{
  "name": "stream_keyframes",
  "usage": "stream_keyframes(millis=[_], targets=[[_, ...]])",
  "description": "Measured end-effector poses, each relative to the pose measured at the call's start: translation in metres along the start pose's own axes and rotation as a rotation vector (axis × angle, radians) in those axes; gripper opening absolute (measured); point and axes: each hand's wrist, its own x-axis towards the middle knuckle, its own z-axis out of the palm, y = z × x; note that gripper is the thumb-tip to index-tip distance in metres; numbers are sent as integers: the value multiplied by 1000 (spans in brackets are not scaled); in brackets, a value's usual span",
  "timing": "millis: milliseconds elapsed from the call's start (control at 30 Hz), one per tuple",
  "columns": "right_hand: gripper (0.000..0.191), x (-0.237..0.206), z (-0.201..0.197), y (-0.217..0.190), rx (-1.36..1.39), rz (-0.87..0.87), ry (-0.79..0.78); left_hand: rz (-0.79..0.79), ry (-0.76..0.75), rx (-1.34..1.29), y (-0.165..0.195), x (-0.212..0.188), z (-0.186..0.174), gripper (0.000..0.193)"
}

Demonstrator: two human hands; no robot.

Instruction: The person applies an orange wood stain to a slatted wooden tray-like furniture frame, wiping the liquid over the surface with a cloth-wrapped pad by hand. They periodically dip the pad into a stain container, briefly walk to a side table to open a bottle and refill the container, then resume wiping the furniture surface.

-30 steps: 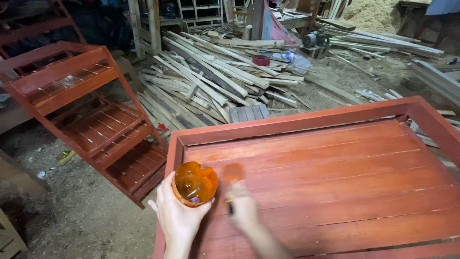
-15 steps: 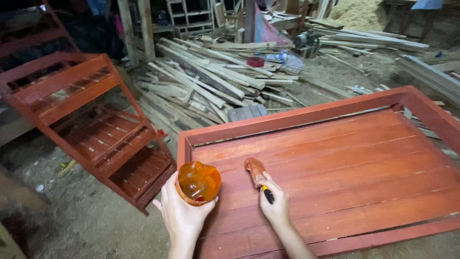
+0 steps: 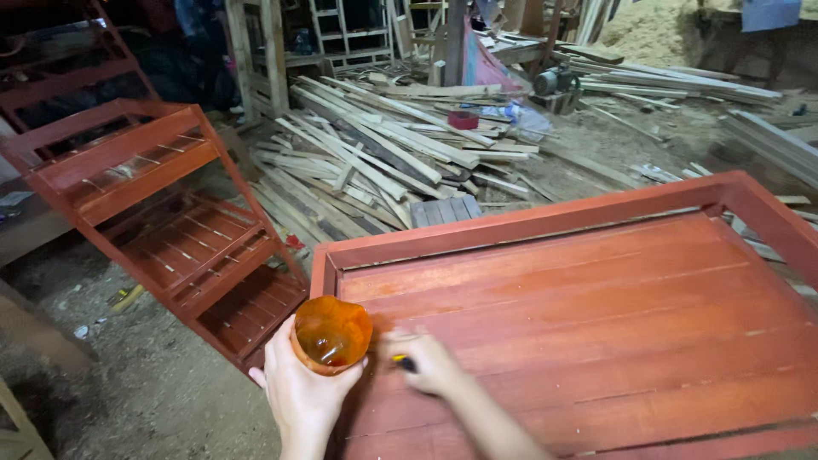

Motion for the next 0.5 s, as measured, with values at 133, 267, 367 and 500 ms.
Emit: stream_keyframes(millis=[133,267,367,500], targets=[[33,-43,-56,56,-107,87,137,-39,26,-24,-7,-6,4,108],[29,-51,-63,95,-208,183,266,-87,50,3,-12,-15,5,110],[21,-15,-20,85,-60,62,122,-145,82,51,-14,-17,5,111],[27,54,32,43,-152,-178,-23,-187,107,94,-10,-23,8,113]])
